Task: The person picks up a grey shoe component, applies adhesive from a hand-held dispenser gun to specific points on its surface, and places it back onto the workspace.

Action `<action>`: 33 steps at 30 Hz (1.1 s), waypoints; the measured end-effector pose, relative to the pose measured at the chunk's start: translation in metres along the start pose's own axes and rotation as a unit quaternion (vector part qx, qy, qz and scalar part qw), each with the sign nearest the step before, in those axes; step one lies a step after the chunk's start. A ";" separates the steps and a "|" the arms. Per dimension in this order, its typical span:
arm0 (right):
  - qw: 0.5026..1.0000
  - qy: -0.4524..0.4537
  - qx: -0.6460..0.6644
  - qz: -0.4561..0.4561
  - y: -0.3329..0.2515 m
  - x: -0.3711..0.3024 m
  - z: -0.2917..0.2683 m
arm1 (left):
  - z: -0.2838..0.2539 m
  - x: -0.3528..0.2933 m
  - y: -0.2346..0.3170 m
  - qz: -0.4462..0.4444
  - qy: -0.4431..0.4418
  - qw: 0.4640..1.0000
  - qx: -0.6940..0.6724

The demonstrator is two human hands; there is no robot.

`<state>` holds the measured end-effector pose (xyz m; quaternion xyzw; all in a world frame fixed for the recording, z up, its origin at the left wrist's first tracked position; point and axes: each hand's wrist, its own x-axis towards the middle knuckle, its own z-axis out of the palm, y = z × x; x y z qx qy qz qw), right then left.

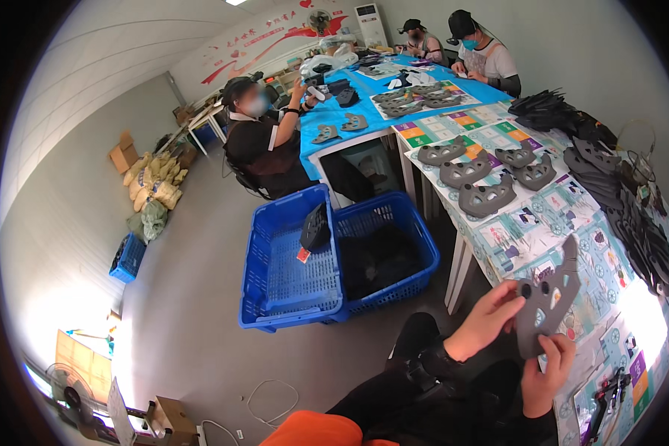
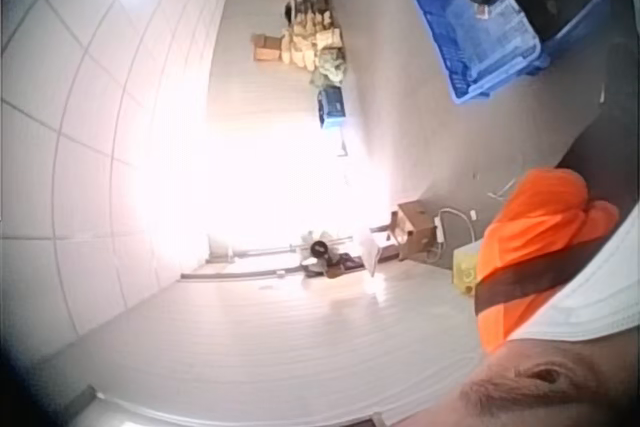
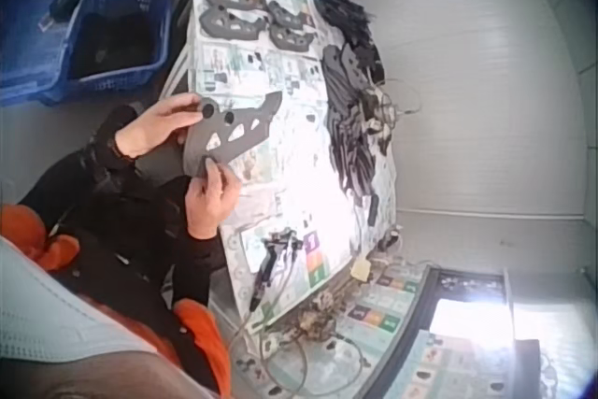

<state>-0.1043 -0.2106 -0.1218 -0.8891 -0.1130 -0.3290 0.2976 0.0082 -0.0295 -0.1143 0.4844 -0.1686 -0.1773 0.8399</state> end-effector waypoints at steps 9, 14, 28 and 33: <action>0.866 0.343 0.250 0.263 0.039 -0.003 0.011 | 0.024 0.013 -0.016 0.257 0.003 0.880 0.399; 0.848 0.307 0.322 0.286 0.046 -0.011 0.019 | 0.002 0.008 -0.067 0.271 0.006 0.736 0.621; 0.816 0.346 0.335 0.321 0.061 -0.024 0.027 | -0.002 0.006 -0.101 0.259 0.013 0.723 0.640; 0.838 0.312 0.336 0.294 0.055 -0.020 0.023 | -0.003 0.007 -0.101 0.264 0.014 0.725 0.636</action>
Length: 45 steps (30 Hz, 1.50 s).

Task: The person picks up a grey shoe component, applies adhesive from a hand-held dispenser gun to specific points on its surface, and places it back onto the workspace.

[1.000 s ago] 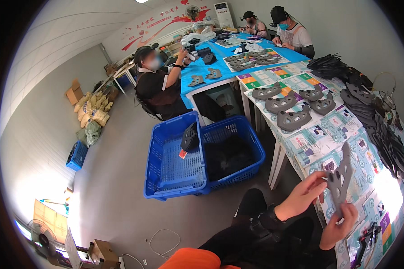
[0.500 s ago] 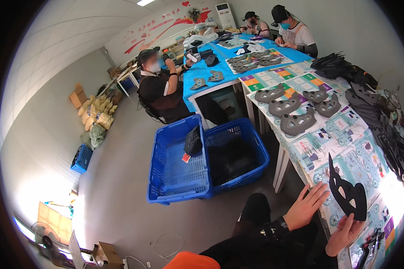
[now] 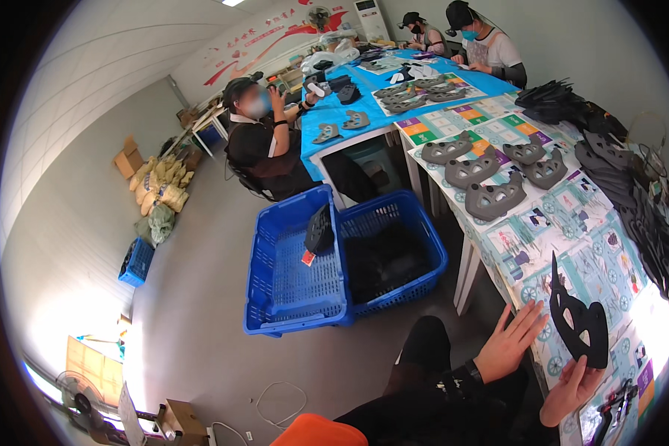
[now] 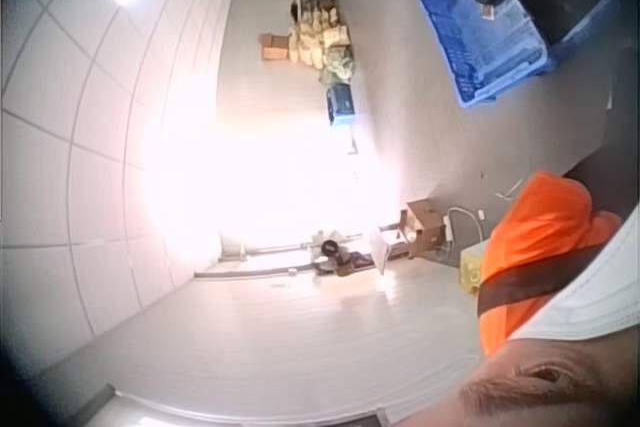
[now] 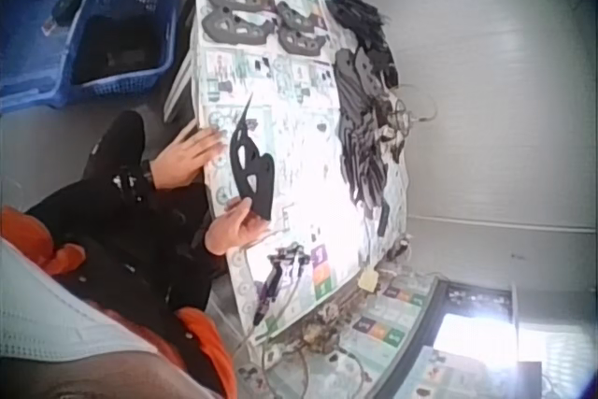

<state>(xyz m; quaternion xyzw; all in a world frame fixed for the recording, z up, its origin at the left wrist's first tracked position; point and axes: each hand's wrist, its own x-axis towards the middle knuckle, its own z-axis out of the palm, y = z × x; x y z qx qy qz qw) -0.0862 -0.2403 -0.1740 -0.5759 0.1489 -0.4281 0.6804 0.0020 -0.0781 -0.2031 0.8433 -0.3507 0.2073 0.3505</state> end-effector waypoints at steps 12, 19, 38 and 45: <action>1.000 -0.010 0.016 -0.003 -0.004 0.000 0.005 | -0.001 0.000 0.000 0.001 -0.005 1.000 0.000; 1.000 -0.007 0.013 0.000 -0.003 0.000 0.004 | -0.001 0.000 0.000 0.002 -0.009 1.000 -0.001; 1.000 -0.011 0.009 -0.001 0.003 0.000 -0.002 | -0.002 0.001 0.000 -0.002 -0.013 1.000 0.004; 1.000 -0.017 0.009 -0.008 -0.001 0.000 0.002 | -0.002 0.001 0.001 -0.001 -0.012 1.000 0.004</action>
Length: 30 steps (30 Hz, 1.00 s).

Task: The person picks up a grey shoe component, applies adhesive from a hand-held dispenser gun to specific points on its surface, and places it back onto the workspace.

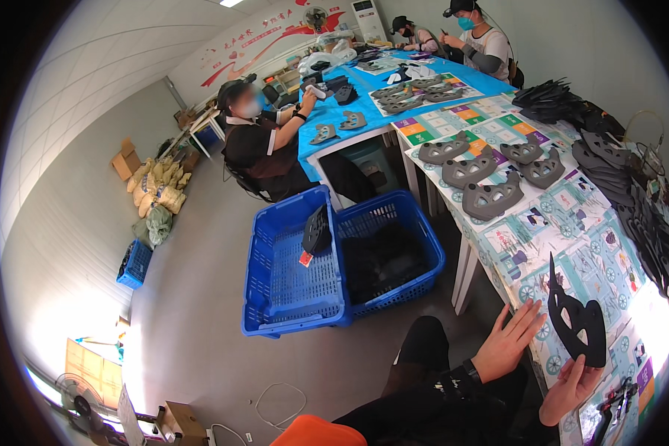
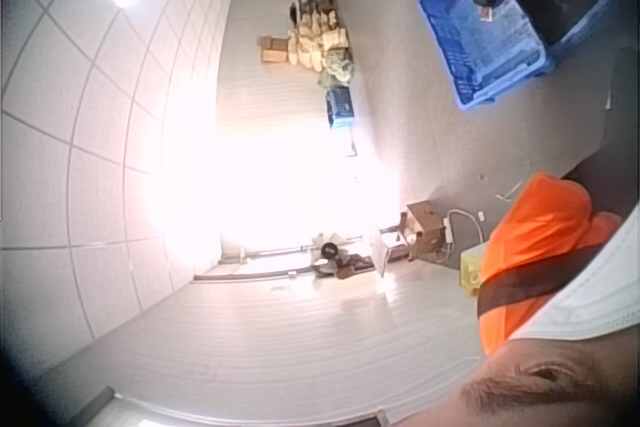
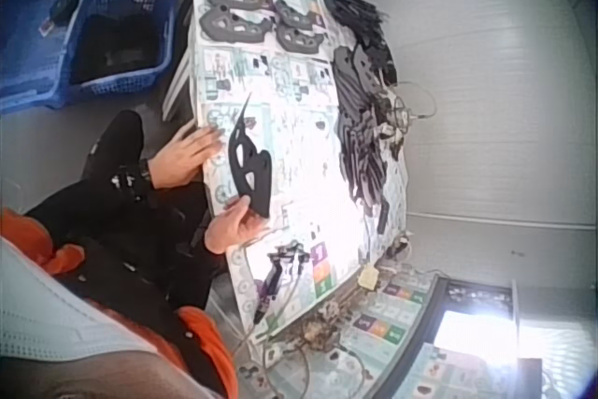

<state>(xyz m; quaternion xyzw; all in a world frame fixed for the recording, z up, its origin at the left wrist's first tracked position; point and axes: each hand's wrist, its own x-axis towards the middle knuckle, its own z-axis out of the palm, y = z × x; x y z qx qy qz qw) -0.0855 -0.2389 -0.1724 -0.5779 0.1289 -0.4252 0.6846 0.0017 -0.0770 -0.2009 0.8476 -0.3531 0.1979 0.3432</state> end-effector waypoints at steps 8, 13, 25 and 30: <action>1.000 -0.006 0.005 0.003 0.002 -0.001 -0.003 | 0.000 0.000 0.000 -0.002 -0.004 1.000 -0.002; 1.000 -0.003 0.007 0.005 0.002 0.000 -0.003 | 0.001 0.000 -0.001 -0.001 -0.003 1.000 0.000; 1.000 -0.015 0.008 0.001 0.001 0.000 -0.003 | 0.000 0.000 0.000 0.000 -0.008 1.000 0.001; 1.000 -0.010 0.005 0.002 0.001 0.000 -0.004 | -0.001 0.000 0.000 -0.001 -0.008 1.000 0.003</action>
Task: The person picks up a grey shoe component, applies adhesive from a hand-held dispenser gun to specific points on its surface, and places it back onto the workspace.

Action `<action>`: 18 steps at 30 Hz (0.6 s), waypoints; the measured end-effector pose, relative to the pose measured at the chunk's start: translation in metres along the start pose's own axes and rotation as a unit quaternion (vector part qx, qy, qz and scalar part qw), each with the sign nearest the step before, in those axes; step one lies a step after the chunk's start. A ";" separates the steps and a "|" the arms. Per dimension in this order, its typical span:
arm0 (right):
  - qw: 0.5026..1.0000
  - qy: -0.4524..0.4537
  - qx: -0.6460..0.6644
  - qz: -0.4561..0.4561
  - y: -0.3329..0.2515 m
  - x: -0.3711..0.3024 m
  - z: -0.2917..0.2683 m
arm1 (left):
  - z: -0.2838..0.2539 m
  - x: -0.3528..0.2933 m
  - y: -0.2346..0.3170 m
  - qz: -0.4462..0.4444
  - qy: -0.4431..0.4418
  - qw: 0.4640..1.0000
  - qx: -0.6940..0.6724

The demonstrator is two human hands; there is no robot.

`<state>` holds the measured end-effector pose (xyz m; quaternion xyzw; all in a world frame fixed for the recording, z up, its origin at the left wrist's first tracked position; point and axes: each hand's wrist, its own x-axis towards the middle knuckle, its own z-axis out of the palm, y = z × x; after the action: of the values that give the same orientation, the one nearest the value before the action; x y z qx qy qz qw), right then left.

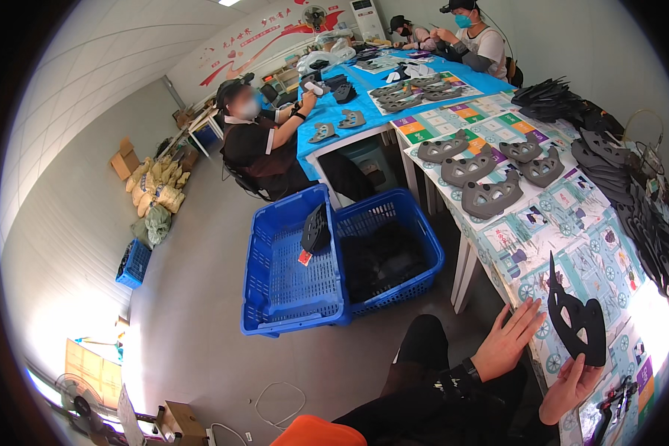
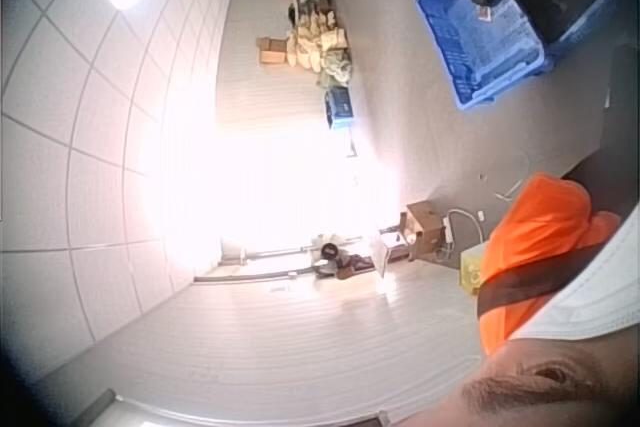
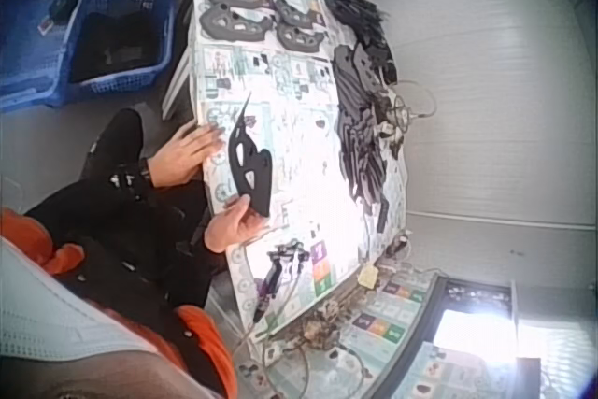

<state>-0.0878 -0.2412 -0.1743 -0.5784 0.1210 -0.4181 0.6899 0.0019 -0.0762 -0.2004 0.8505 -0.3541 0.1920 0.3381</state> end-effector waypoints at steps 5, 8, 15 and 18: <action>1.000 0.000 0.005 -0.001 0.003 0.000 -0.003 | 0.001 0.000 0.000 0.001 0.003 1.000 -0.001; 1.000 -0.001 0.011 -0.002 0.003 0.000 -0.002 | 0.002 0.000 0.000 0.000 0.003 1.000 -0.002; 1.000 0.009 0.021 0.001 0.002 0.000 -0.002 | 0.001 0.000 0.000 -0.001 0.007 1.000 -0.010; 1.000 0.010 0.023 0.002 0.003 0.000 -0.002 | 0.001 0.000 0.000 0.000 0.008 1.000 -0.011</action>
<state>-0.0877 -0.2427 -0.1776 -0.5581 0.1190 -0.4250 0.7027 0.0022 -0.0769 -0.2014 0.8453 -0.3532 0.1950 0.3504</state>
